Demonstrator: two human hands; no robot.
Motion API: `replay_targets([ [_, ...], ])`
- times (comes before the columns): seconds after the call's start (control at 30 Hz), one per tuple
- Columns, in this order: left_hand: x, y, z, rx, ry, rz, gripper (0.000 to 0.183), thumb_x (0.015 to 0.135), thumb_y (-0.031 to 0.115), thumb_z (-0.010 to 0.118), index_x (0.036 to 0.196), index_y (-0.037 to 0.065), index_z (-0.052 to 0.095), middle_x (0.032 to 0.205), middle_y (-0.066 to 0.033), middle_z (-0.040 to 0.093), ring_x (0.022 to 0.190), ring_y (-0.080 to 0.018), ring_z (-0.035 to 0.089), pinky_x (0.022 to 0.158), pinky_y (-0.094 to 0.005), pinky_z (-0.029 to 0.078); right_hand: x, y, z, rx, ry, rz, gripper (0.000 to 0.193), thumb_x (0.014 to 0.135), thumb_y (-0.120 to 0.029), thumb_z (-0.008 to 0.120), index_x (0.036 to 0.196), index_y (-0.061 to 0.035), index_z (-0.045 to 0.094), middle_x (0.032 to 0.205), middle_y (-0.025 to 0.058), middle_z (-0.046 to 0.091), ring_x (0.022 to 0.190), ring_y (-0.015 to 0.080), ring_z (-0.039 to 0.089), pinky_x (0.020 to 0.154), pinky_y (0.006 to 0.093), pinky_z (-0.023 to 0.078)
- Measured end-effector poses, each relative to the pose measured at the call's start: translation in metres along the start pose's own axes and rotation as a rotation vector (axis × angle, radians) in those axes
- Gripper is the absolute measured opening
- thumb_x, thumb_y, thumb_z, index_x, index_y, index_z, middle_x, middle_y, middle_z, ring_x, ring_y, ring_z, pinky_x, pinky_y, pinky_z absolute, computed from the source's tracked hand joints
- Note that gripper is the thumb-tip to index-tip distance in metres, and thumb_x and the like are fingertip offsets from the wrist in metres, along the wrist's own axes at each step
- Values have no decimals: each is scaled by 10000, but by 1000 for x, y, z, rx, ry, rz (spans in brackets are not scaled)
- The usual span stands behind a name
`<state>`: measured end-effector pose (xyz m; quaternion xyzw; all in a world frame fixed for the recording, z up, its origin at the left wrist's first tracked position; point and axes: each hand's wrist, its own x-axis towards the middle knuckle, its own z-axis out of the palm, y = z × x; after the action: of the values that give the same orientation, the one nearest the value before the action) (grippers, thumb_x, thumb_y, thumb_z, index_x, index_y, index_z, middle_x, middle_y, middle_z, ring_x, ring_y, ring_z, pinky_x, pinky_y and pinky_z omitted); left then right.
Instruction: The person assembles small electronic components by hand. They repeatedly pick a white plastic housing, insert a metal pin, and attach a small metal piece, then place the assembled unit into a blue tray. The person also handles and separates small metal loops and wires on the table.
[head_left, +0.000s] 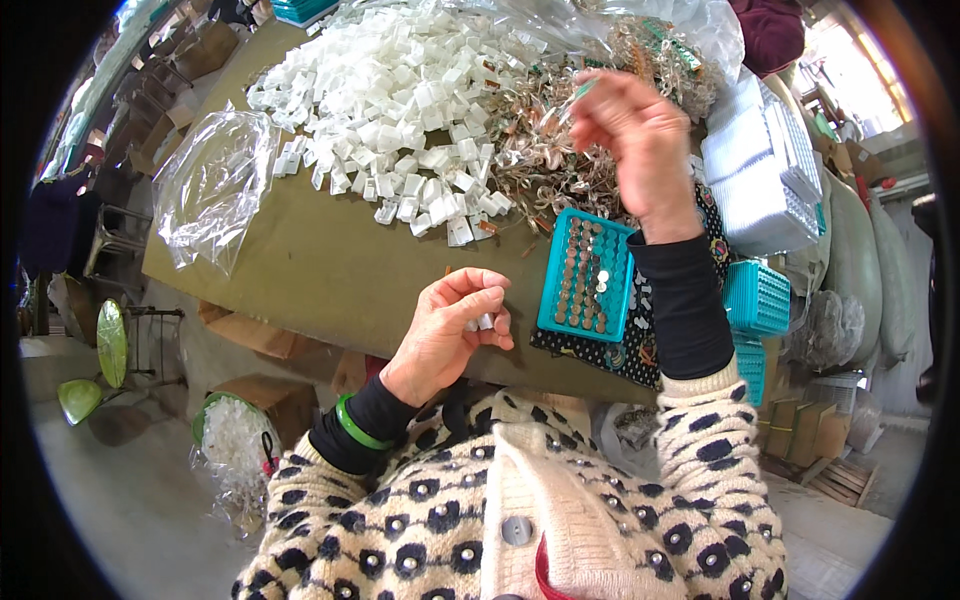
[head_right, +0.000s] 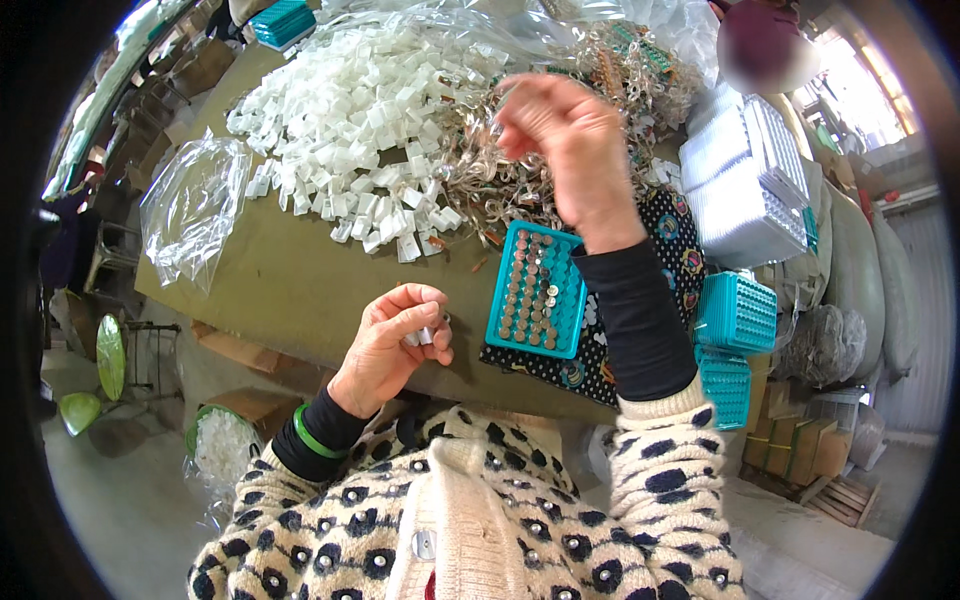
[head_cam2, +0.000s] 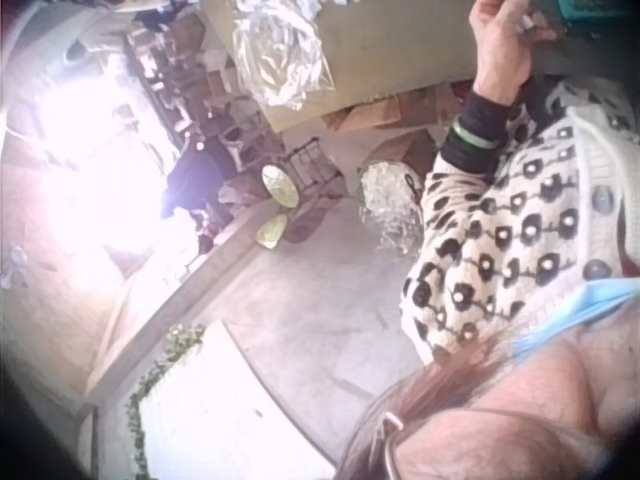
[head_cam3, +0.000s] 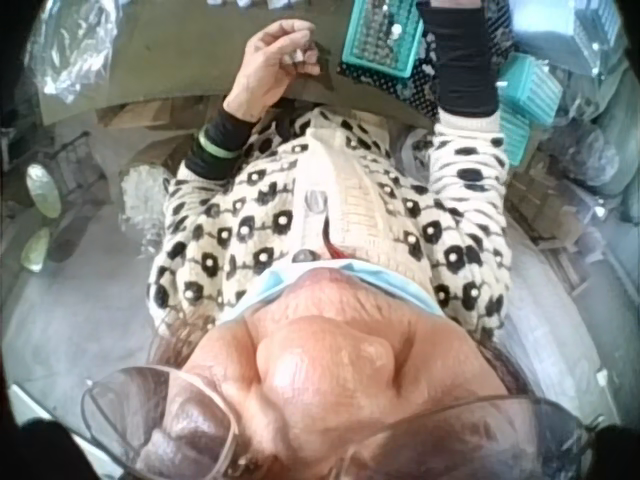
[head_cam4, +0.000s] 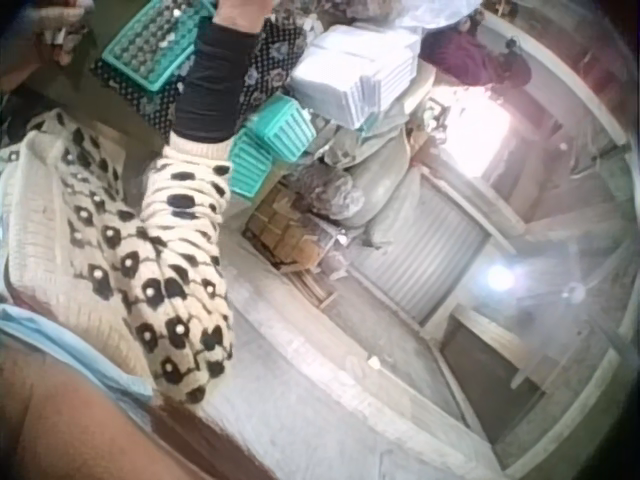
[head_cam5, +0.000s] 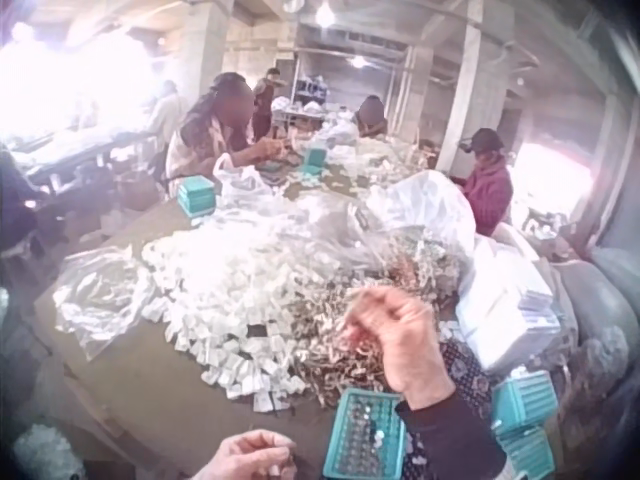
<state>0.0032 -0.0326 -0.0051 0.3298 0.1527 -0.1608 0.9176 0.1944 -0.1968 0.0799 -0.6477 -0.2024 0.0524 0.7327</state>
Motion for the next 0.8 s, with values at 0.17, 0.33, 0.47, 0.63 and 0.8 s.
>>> replay_targets([
  [0.17, 2, -1, -2, -12, -24, -14, 95, 930, 104, 649, 1002, 46, 628, 770, -15, 597, 671, -142, 618, 570, -290, 523, 3, 9, 8, -892, -145, -252, 131, 908, -152, 679, 971, -51, 735, 812, 56, 709, 651, 83, 636, 551, 239, 474],
  [0.33, 3, -1, -3, -53, -45, -11, 93, 939, 105, 638, 1002, 37, 628, 773, -32, 601, 640, -143, 583, 528, -260, 438, 2, 15, 2, -2, -17, -66, 206, 948, -175, 654, 1062, -7, 685, 858, 74, 711, 715, 106, 669, 637, 232, 558],
  [0.47, 4, 0, -6, -46, -75, -29, 92, 942, 100, 633, 1004, 33, 626, 780, -52, 613, 634, -139, 574, 521, -263, 432, 7, 19, -3, 253, -124, 129, 207, 969, -157, 613, 1083, 12, 651, 962, 143, 718, 880, 207, 708, 751, 321, 588],
  [0.63, 3, 0, -7, -71, -91, -41, 88, 942, 101, 636, 999, 35, 627, 782, -58, 623, 648, -140, 593, 527, -266, 454, 9, 23, -9, 548, -104, 156, 179, 977, -149, 592, 1064, -2, 645, 1008, 187, 708, 955, 292, 696, 876, 428, 558],
  [0.8, -2, 1, -3, -16, -41, -51, 76, 932, 100, 644, 984, 49, 622, 802, -46, 608, 678, -159, 615, 528, -277, 471, -3, 16, -3, 844, -109, 281, 178, 971, -138, 589, 1090, -17, 643, 978, 143, 710, 937, 307, 693, 927, 484, 532],
])
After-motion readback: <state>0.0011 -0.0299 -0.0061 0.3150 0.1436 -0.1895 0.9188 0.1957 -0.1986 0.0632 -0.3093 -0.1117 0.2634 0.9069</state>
